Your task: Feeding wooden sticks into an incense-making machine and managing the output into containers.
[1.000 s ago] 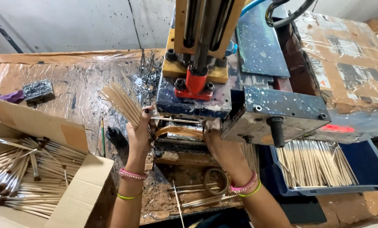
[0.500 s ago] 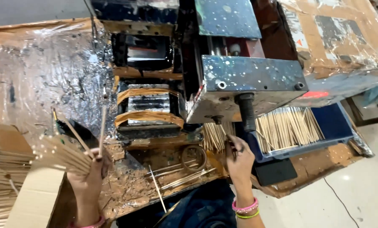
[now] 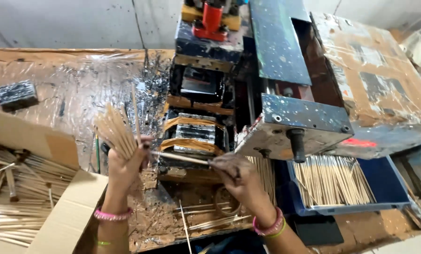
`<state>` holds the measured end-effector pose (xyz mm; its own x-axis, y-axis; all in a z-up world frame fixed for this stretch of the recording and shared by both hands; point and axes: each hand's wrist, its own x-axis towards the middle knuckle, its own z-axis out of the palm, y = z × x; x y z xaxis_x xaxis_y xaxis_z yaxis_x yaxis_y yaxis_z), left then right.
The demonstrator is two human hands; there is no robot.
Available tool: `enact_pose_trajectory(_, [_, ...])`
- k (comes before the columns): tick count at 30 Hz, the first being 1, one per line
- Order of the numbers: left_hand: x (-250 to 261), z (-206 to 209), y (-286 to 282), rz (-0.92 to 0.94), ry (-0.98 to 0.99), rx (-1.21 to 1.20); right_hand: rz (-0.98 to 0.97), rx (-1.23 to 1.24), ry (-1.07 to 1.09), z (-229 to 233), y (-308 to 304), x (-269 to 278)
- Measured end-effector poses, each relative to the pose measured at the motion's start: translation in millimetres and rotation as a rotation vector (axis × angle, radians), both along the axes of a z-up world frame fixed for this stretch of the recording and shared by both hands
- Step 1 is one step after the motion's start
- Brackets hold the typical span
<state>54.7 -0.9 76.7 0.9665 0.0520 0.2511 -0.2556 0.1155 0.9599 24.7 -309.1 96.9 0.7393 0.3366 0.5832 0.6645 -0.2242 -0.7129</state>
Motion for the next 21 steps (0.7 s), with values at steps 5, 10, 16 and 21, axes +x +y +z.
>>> enact_pose_trajectory(5, [44,6,-13,0.252,0.062,-0.069,-0.281,-0.513,-0.046,28,33,24])
enact_pose_trajectory(10, [55,5,-30,0.147,0.080,-0.179,-0.597,-0.614,-0.397,32,36,20])
enact_pose_trajectory(16, [63,-15,-29,0.132,-0.005,-0.200,-0.599,-0.648,-0.113,15,26,22])
enact_pose_trajectory(21, [57,-10,-32,0.177,0.037,-0.174,-0.684,-0.627,-0.448,44,32,22])
